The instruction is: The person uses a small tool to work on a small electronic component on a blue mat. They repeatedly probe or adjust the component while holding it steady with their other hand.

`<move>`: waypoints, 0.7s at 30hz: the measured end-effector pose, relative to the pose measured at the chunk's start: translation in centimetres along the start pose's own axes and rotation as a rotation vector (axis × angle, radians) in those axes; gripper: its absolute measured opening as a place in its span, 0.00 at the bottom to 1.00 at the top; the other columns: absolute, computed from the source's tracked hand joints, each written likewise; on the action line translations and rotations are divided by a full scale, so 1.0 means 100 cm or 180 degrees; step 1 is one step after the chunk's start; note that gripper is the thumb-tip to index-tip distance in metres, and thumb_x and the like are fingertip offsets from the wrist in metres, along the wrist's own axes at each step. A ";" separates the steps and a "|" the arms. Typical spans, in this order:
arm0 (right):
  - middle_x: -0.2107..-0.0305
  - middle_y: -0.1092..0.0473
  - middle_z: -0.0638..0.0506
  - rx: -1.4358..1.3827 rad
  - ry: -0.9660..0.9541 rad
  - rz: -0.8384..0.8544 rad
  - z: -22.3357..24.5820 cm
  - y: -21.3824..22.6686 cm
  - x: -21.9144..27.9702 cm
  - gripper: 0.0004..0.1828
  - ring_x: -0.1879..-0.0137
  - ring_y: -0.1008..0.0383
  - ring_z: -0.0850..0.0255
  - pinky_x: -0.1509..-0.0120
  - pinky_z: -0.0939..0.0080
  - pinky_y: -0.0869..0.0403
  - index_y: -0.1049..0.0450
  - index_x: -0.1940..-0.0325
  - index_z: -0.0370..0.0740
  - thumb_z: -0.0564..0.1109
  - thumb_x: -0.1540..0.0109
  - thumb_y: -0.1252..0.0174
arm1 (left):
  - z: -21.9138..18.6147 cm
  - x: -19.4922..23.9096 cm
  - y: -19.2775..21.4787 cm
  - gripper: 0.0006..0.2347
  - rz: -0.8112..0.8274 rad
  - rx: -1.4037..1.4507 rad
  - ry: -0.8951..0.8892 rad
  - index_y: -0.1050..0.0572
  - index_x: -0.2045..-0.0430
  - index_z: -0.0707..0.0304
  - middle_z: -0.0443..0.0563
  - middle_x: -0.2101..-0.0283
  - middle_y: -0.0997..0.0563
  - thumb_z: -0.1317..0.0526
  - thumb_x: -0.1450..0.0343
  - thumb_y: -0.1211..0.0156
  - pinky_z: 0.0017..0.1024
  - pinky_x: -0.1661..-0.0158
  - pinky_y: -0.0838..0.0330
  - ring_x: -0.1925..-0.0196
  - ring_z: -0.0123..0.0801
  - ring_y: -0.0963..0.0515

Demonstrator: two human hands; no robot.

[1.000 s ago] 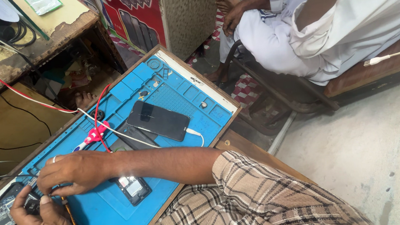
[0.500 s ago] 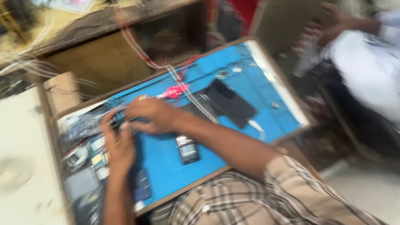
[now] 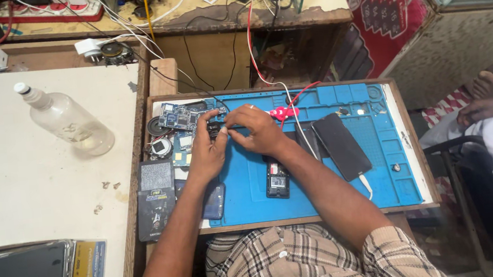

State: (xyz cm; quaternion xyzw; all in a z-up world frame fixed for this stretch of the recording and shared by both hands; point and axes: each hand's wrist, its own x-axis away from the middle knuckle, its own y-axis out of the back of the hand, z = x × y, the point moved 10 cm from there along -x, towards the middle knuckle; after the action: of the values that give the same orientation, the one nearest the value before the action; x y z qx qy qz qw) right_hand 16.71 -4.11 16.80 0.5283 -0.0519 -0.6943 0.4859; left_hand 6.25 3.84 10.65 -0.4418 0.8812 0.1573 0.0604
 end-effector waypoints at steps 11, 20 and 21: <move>0.57 0.23 0.49 0.0039 -0.0016 0.0021 0.001 -0.002 0.000 0.10 0.49 0.22 0.52 0.43 0.54 0.25 0.24 0.59 0.39 0.37 0.43 0.32 | 0.001 0.000 0.000 0.20 0.0023 0.0046 -0.0068 0.36 0.38 0.65 0.59 0.55 0.22 0.60 0.25 0.47 0.29 0.62 0.25 0.63 0.31 0.22; 0.56 0.24 0.49 0.0002 0.0005 0.0101 0.004 -0.001 0.000 0.10 0.47 0.23 0.52 0.42 0.53 0.25 0.24 0.58 0.39 0.36 0.43 0.33 | -0.007 0.001 0.001 0.19 -0.0043 0.0019 -0.0267 0.36 0.39 0.66 0.58 0.56 0.23 0.59 0.24 0.46 0.28 0.63 0.25 0.64 0.29 0.23; 0.56 0.24 0.49 -0.0006 0.0002 0.0108 0.004 -0.001 0.000 0.10 0.47 0.23 0.52 0.41 0.53 0.25 0.24 0.58 0.38 0.36 0.43 0.33 | -0.006 0.001 0.001 0.19 -0.0042 0.0004 -0.0236 0.36 0.39 0.66 0.58 0.56 0.23 0.59 0.24 0.46 0.28 0.63 0.25 0.65 0.30 0.23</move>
State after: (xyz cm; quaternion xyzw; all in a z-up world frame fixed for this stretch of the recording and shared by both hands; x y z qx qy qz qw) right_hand 16.37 -4.23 16.92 0.5272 -0.0600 -0.6858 0.4981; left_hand 6.13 3.66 11.27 -0.4413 0.8755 0.1726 0.0943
